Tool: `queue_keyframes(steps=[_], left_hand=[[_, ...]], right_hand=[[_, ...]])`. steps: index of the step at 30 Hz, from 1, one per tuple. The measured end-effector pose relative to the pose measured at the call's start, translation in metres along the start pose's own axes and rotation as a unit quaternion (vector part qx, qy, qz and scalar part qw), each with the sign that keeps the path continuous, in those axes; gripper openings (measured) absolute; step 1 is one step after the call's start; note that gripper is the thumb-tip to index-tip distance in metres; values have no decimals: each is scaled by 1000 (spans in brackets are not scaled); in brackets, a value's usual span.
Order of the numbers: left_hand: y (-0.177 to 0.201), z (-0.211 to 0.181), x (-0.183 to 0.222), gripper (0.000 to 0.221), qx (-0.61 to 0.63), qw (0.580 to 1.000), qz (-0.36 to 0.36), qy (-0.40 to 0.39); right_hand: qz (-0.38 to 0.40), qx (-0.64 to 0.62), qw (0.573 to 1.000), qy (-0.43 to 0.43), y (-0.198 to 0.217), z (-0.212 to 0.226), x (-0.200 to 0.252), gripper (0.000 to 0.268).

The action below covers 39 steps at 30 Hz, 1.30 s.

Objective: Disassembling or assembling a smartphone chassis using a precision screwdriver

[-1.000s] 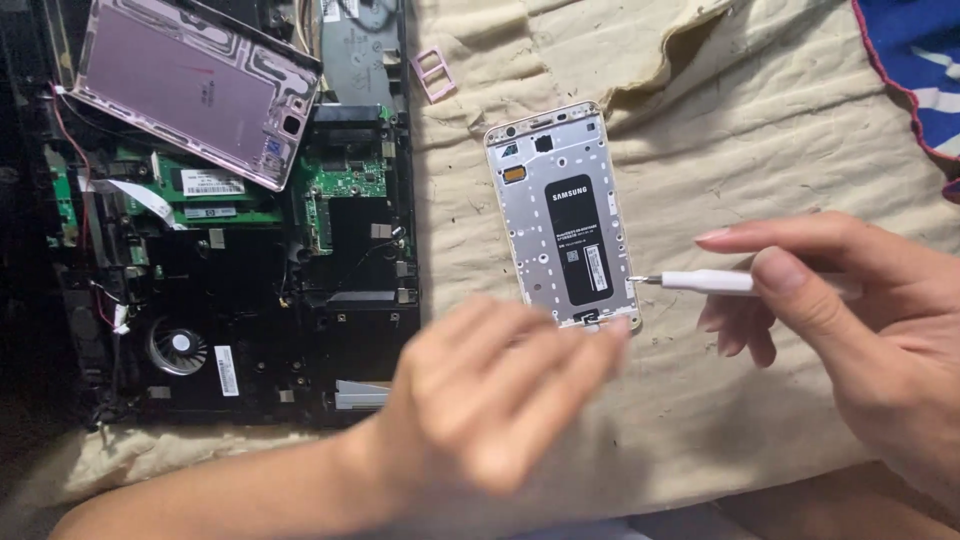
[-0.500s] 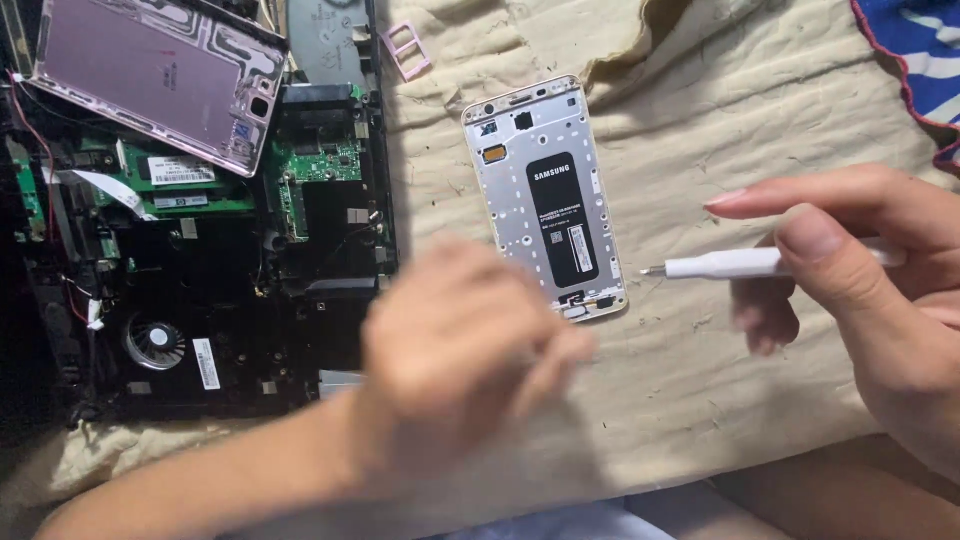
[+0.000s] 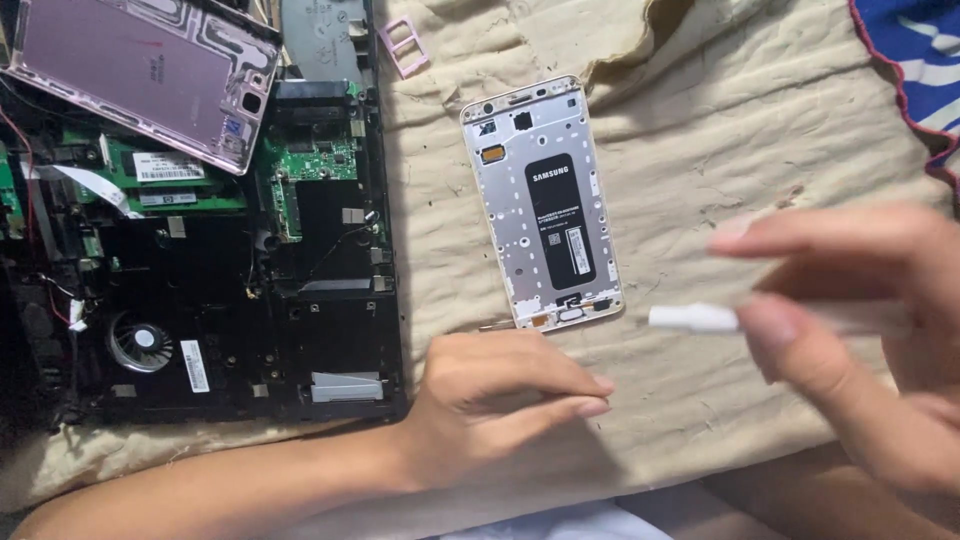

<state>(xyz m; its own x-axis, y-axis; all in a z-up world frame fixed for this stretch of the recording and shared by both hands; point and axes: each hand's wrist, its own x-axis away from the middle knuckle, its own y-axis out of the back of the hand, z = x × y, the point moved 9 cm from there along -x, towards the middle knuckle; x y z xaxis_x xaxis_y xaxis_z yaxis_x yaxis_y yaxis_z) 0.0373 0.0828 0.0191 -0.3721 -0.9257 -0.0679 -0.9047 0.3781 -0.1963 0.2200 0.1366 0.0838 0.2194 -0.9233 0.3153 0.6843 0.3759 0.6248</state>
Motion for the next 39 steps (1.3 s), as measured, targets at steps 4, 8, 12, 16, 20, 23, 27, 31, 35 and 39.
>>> queue_keyframes(steps=[4,8,12,16,20,23,27,31,35,39], left_hand=[[0,-1,0,13,0,1000,-6,-14],[-1,-6,-3,9,-22,1000,-4,-17],[2,0,0,17,3,999,-36,27],[3,3,1,23,9,999,-43,26],[4,9,5,29,39,998,-30,30],[2,10,3,28,63,997,-20,34],[3,11,3,23,68,996,-29,54],[3,9,2,20,56,997,-32,53],[4,3,2,21,34,998,-34,29],[4,4,2,22,38,998,-36,33]], right_hand=[[36,66,991,111,-4,24,9,44],[102,116,939,307,-15,77,18,36],[136,68,914,376,-20,91,19,32],[122,58,912,386,-20,92,20,24],[98,65,943,311,-19,68,13,33],[86,78,960,255,-19,44,13,34],[101,50,970,217,-25,28,12,30],[101,37,973,203,-28,27,17,34],[96,55,971,212,-30,32,18,34],[82,75,969,220,-31,36,19,34]])
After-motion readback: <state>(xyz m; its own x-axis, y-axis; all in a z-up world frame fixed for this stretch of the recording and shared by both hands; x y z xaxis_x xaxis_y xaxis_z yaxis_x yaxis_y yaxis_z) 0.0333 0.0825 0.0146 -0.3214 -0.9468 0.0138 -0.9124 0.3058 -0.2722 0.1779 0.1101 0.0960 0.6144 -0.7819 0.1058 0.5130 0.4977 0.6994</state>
